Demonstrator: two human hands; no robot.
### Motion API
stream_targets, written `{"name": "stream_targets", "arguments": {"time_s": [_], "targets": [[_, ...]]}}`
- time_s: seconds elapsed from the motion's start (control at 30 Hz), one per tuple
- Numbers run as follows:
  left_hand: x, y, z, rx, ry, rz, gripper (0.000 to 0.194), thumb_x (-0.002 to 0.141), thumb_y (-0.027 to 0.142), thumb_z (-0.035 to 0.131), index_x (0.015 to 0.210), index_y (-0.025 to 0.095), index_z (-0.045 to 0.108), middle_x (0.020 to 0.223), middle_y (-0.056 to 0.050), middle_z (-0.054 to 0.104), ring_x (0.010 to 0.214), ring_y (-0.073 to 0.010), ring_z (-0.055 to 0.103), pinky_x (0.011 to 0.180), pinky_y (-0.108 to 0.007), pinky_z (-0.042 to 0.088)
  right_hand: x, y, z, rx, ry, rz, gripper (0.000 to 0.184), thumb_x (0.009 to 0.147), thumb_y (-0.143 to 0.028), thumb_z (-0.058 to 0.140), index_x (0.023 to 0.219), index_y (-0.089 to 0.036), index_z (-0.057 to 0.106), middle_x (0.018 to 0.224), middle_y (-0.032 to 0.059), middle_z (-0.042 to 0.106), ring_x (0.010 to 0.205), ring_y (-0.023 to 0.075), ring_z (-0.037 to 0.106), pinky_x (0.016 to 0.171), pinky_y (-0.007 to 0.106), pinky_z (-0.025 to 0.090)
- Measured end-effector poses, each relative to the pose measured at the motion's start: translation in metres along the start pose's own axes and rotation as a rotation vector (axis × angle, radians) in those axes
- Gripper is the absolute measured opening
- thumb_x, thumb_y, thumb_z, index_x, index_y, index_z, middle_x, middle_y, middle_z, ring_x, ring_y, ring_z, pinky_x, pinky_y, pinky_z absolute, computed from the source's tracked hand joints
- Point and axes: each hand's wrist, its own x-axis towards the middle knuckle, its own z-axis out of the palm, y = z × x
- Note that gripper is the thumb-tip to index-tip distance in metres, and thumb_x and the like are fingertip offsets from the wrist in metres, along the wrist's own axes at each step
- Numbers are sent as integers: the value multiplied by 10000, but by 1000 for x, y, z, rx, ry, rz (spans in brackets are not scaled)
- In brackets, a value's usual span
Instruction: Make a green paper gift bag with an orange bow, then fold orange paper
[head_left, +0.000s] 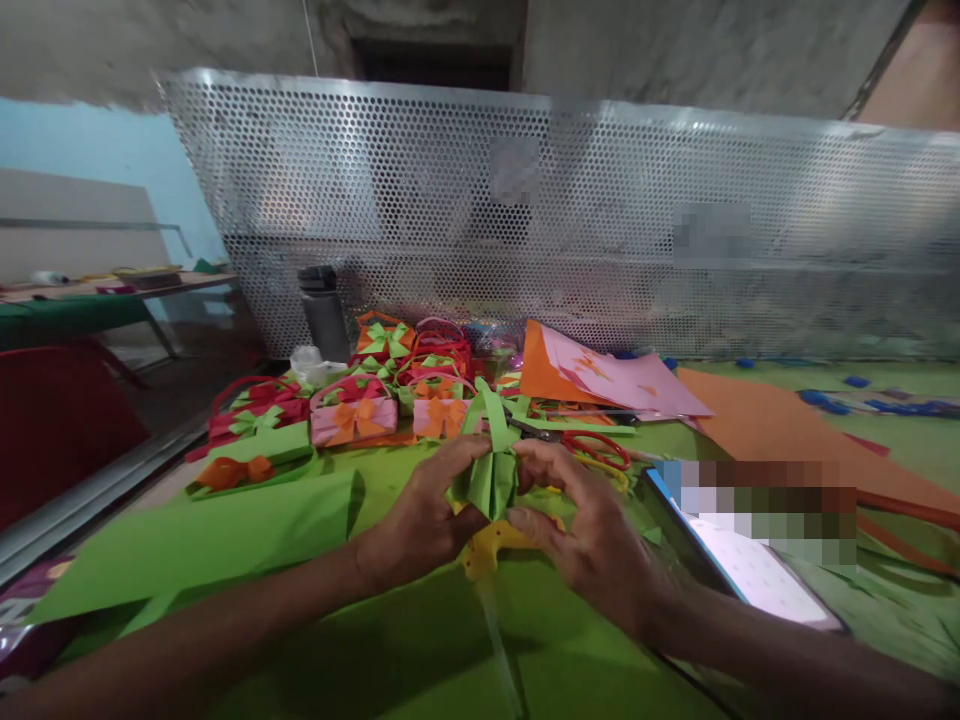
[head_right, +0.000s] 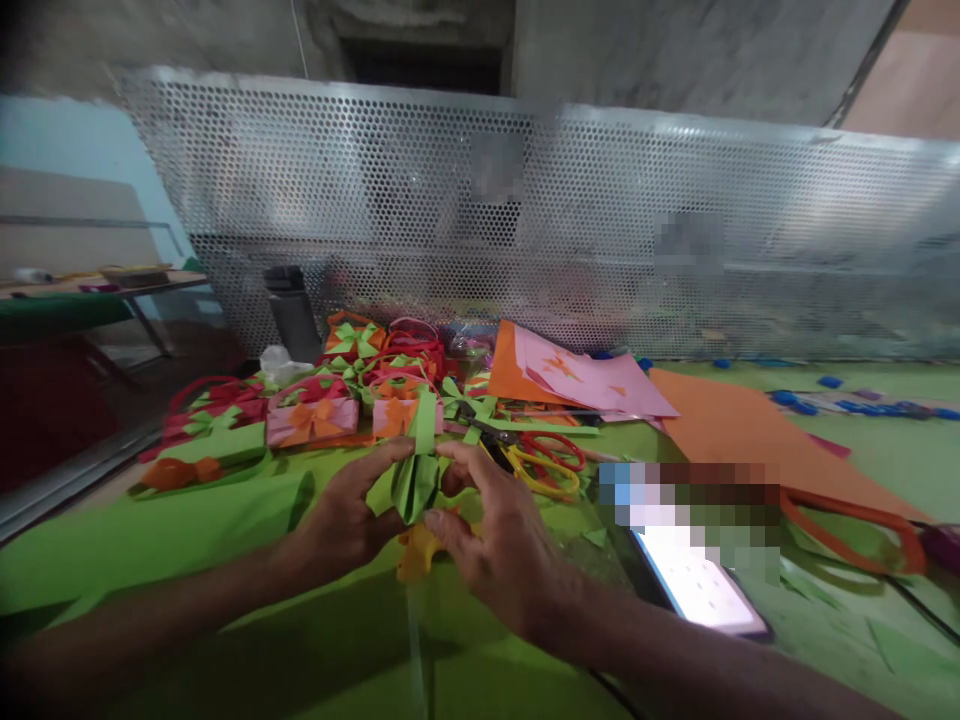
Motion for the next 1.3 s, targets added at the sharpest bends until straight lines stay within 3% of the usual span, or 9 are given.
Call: {"name": "stream_targets", "arguments": {"time_s": [0.3,0.5,0.8,0.93,1.13,1.3], "targets": [[1,-3,1,16,15,76,326,812,199,583,1124,191,490,938,-76,629,857,-197,617,738,-303,516,1,1,0,-3,-20,34,395,796,-181,580,1174,-235,480,900,14,625,865,177,594,796,358,458],[-5,-10,4,68,30,113,443,757,124,567,1180,204,463,1023,-92,624,932,-215,610,793,-335,508,0,1,0,3,-14,55,456,775,-165,576,1209,-228,452,915,20,625,861,172,594,785,349,457],[-5,-9,6,93,37,108,435,728,80,555,1145,192,497,1052,-105,635,1014,-234,586,872,-374,484,0,-1,1,84,-51,111,465,772,-159,561,1215,-207,428,900,27,620,845,172,592,786,358,468],[-4,-9,4,92,5,91,476,697,61,532,1156,179,487,1083,-126,616,1047,-251,572,870,-385,489,1,0,0,59,-35,119,389,781,-178,562,1156,-204,463,921,35,611,867,179,579,792,358,455],[-2,-6,3,127,-26,157,496,693,26,505,1161,185,481,1077,-111,619,1032,-240,569,893,-396,474,5,2,-6,14,-16,58,89,818,-203,519,904,-195,539,857,25,611,817,164,568,762,326,441],[-3,-9,3,116,-81,159,514,695,40,526,1186,180,468,1081,-125,617,1008,-247,574,849,-401,489,9,2,-11,-59,-11,37,43,823,-193,510,797,-197,544,752,0,602,726,148,556,691,295,435]]}}
